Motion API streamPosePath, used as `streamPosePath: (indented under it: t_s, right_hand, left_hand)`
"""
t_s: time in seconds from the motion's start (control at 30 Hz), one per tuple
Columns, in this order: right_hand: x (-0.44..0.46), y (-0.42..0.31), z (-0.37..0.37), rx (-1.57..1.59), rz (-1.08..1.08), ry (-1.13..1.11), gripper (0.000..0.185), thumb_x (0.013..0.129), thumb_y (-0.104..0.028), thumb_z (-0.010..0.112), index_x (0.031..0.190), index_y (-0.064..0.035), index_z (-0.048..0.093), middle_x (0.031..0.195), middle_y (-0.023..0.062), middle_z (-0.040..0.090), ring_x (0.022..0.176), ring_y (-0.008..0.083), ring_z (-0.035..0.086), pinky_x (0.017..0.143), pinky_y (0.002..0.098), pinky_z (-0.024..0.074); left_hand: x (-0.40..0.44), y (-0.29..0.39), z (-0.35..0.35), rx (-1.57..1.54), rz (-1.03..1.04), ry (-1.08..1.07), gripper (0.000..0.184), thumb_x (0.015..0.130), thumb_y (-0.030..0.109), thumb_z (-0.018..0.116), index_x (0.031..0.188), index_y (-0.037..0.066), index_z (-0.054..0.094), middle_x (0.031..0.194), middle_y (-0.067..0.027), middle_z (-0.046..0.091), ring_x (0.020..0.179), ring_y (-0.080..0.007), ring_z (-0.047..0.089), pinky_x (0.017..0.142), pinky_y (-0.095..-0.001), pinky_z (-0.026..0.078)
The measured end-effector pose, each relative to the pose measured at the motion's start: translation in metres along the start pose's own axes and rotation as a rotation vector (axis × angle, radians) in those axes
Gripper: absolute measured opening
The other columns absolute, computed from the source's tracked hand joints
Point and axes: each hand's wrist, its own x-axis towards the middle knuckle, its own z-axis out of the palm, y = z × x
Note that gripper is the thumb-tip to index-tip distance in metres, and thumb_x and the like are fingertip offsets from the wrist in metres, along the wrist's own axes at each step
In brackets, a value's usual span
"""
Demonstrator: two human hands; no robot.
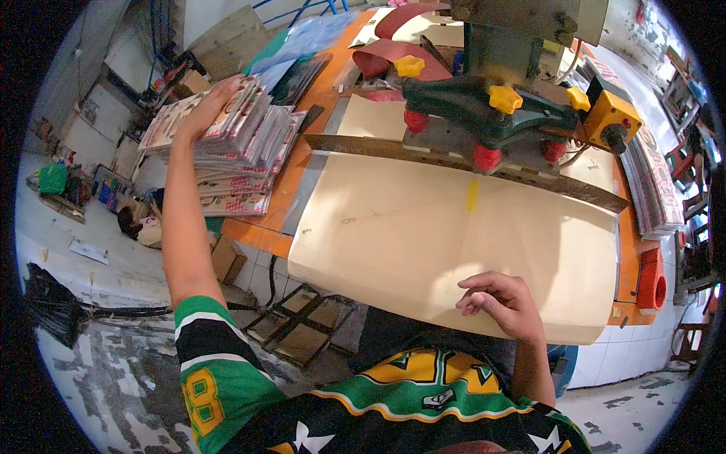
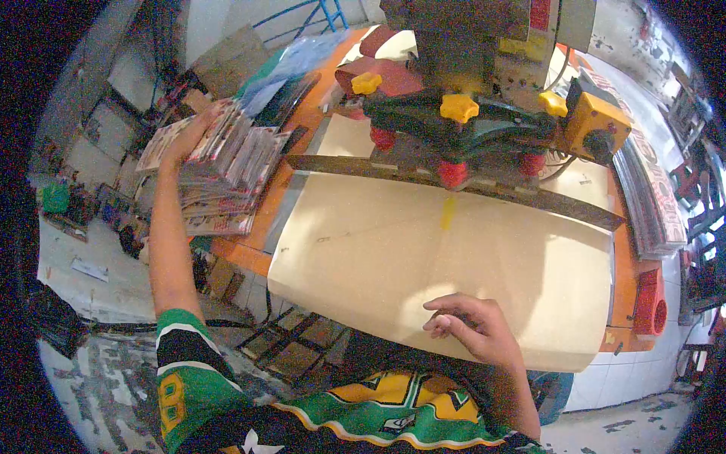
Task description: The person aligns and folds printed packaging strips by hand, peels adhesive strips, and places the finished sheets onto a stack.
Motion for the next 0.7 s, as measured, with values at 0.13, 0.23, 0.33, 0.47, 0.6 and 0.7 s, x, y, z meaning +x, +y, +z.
streamPosePath:
  t_s: [0.13, 0.23, 0.33, 0.47, 0.6, 0.7]
  right_hand:
    - [0.000, 0.001, -0.001, -0.004, 0.002, -0.005, 0.024, 0.099, -0.009, 0.059, 0.119, 0.0044, 0.064, 0.095, 0.0148, 0.072, 0.087, 0.0195, 0.071, 0.077, 0.0307, 0.0584]
    - [0.000, 0.001, -0.001, 0.010, 0.006, -0.005, 0.024, 0.099, -0.009, 0.059, 0.119, 0.0042, 0.063, 0.095, 0.0147, 0.072, 0.087, 0.0194, 0.071, 0.077, 0.0305, 0.0583]
    - [0.000, 0.000, 0.000, 0.019, 0.009, -0.010, 0.024, 0.100, -0.009, 0.059, 0.119, 0.0040, 0.063, 0.095, 0.0145, 0.072, 0.087, 0.0194, 0.071, 0.077, 0.0305, 0.0582]
    - [0.000, 0.000, -0.001, 0.023, 0.012, -0.015, 0.024, 0.100, -0.009, 0.059, 0.120, 0.0040, 0.063, 0.095, 0.0145, 0.072, 0.087, 0.0192, 0.071, 0.077, 0.0303, 0.0581]
    - [-0.001, -0.001, -0.002, -0.009, -0.005, -0.011, 0.024, 0.100, -0.010, 0.059, 0.120, 0.0029, 0.064, 0.095, 0.0128, 0.073, 0.086, 0.0173, 0.070, 0.077, 0.0299, 0.0573]
    - [-0.003, -0.001, -0.003, -0.009, 0.002, -0.012, 0.024, 0.100, -0.011, 0.060, 0.120, 0.0015, 0.066, 0.095, 0.0112, 0.073, 0.085, 0.0157, 0.069, 0.077, 0.0300, 0.0568]
  left_hand:
    - [0.007, -0.006, 0.003, -0.010, -0.025, -0.011, 0.059, 0.105, 0.047, 0.043, 0.144, 0.002, 0.049, 0.150, -0.0135, 0.047, 0.141, -0.0225, 0.039, 0.119, -0.0313, 0.023]
    - [0.008, 0.000, 0.007, -0.085, -0.052, -0.045, 0.060, 0.105, 0.047, 0.042, 0.144, 0.002, 0.049, 0.149, -0.0135, 0.049, 0.141, -0.0227, 0.039, 0.119, -0.0314, 0.024]
    - [0.006, 0.005, 0.010, 0.012, -0.053, 0.001, 0.060, 0.105, 0.047, 0.042, 0.143, 0.001, 0.050, 0.148, -0.0137, 0.049, 0.141, -0.0234, 0.040, 0.119, -0.0315, 0.024]
    - [0.004, 0.002, 0.009, 0.071, 0.009, 0.014, 0.061, 0.105, 0.049, 0.043, 0.143, 0.002, 0.050, 0.150, -0.0135, 0.048, 0.141, -0.0237, 0.039, 0.118, -0.0321, 0.024]
    - [0.006, -0.005, 0.005, 0.066, -0.017, 0.020, 0.064, 0.103, 0.054, 0.043, 0.145, 0.005, 0.050, 0.151, -0.0128, 0.047, 0.142, -0.0239, 0.038, 0.119, -0.0333, 0.023]
    - [0.004, 0.007, 0.002, 0.054, -0.036, 0.000, 0.065, 0.103, 0.055, 0.043, 0.145, 0.006, 0.050, 0.149, -0.0119, 0.049, 0.140, -0.0234, 0.041, 0.118, -0.0332, 0.024]
